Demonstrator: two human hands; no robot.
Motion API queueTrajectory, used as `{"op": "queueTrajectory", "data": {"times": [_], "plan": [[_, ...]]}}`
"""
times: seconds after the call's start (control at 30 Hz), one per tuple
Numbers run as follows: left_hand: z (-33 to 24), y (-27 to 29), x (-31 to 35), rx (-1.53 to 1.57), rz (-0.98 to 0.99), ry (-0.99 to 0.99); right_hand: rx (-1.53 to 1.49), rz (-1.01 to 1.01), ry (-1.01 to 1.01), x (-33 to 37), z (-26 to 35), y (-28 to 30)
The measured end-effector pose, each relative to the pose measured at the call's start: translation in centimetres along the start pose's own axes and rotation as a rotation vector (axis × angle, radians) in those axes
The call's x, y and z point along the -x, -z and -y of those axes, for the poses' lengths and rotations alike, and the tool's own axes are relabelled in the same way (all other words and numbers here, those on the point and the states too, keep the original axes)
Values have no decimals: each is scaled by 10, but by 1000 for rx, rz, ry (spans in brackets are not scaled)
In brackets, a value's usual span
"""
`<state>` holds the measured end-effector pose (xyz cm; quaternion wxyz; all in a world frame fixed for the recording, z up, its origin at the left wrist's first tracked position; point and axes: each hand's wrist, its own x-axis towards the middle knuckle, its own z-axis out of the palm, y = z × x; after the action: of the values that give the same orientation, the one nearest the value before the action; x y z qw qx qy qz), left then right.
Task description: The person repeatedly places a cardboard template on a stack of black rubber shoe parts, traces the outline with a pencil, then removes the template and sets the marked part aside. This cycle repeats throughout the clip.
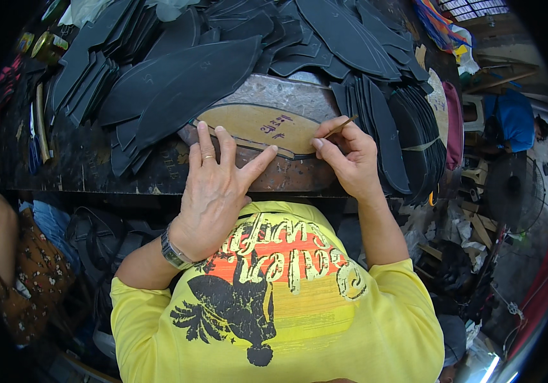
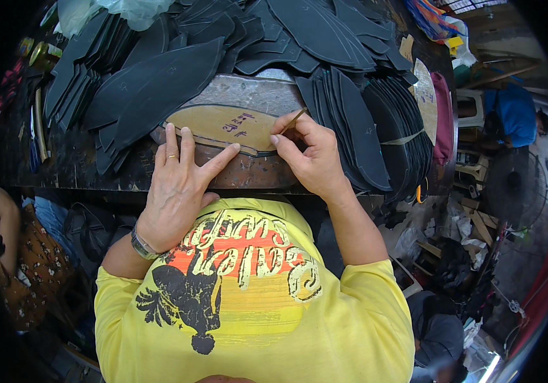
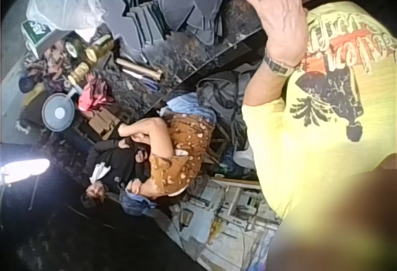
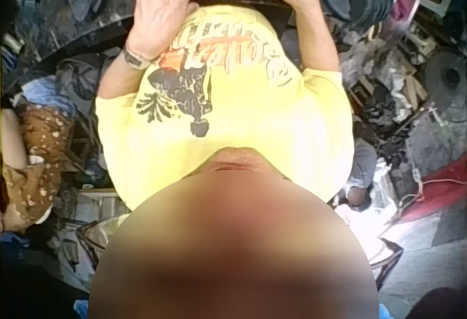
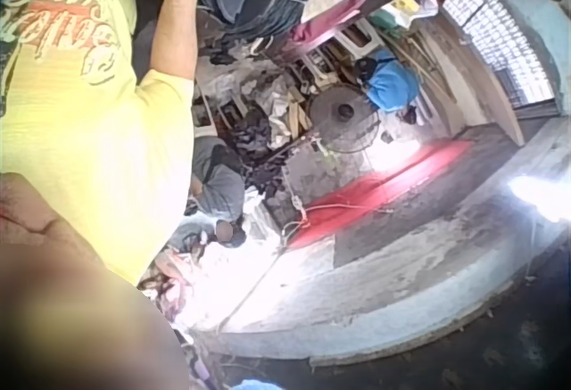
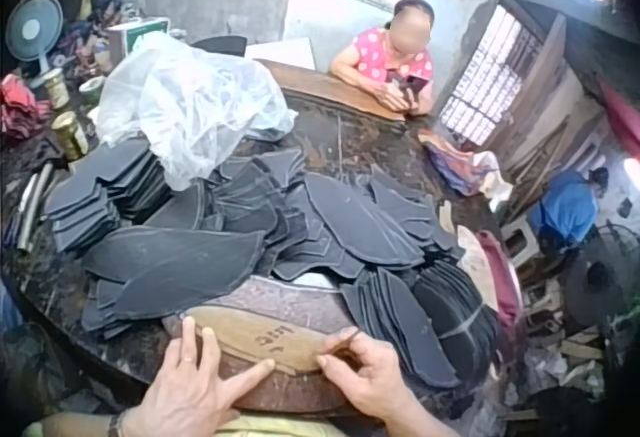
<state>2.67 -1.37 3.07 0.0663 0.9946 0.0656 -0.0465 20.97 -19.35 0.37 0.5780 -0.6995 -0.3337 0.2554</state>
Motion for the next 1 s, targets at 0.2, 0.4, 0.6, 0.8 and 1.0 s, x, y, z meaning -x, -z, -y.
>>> {"op": "queueTrajectory", "data": {"times": [0.2, 0.4, 0.6, 0.8, 1.0], "plan": [[0, -2, 0, -5, 1, 4, 90, 77, 34, 0, 2, -8], [2, -5, 3, 3, -23, -6, 210, 88, 89, -1, 7, -9], [2, -7, 4, -7, -29, -12, 281, 200, 81, -9, 12, -6], [2, -10, 4, -37, -62, -15, 344, 125, 236, -10, 7, -24], [2, -9, 5, -25, -32, -14, 135, 103, 125, -15, 8, -28]]}}
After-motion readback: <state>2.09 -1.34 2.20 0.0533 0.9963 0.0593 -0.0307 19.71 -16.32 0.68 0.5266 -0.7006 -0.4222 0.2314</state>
